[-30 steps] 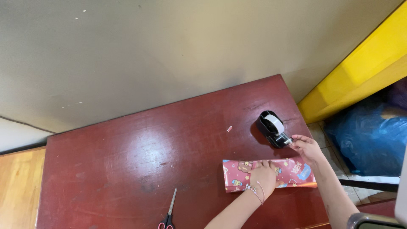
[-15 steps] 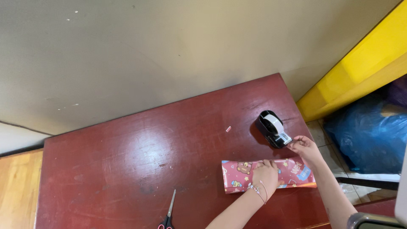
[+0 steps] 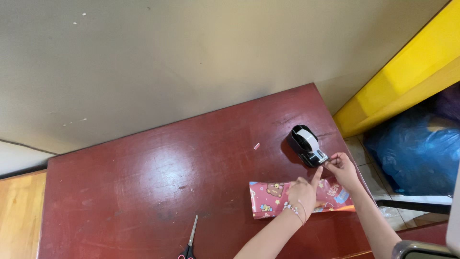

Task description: The person wraps a rectangular item with pink patterned wrapping paper on a wooden table. They fold the paper around the item, smooth the edges, and secure the seams with clear tape from a dispenser. The person then folds and tapes the ends to complete the package.

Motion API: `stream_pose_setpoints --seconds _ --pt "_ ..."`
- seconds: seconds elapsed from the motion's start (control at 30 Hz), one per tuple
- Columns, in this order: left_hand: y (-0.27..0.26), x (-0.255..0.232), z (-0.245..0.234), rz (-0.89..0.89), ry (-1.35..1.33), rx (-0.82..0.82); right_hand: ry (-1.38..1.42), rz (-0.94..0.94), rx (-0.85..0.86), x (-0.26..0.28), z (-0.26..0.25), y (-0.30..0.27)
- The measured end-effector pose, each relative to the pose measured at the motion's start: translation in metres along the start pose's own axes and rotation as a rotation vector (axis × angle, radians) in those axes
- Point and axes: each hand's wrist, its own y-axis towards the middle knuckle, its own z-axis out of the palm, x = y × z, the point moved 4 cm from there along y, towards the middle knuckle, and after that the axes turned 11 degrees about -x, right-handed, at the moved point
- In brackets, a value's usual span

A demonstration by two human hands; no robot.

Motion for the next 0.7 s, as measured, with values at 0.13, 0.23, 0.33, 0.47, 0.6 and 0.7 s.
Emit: stream_pose_setpoints --seconds 0.13,0.23,0.33,0.47,0.6,0.7 --pt "0.018 -0.006 -0.021 -0.116 0.004 0.14 0.218 0.09 0.066 0.001 0.0 0.0" --pt "0.026 -0.007 -0.029 -0.187 -0.046 0.205 0.249 0.155 0.073 -0.001 -0.004 0.001" --pt "0.035 -0.007 -0.036 -0.218 -0.059 0.226 0.288 0.219 0.075 -0.005 -0.004 0.0" --pt "0.038 -0.005 -0.036 -0.263 -0.129 0.271 0.269 0.229 0.058 -0.008 -0.005 0.0" --pt "0.044 -0.004 -0.03 -0.275 -0.112 0.293 0.264 0.197 0.079 -0.008 -0.007 0.001" --pt "0.049 -0.003 -0.022 -0.308 -0.14 0.321 0.245 0.196 0.077 -0.009 -0.009 0.001"
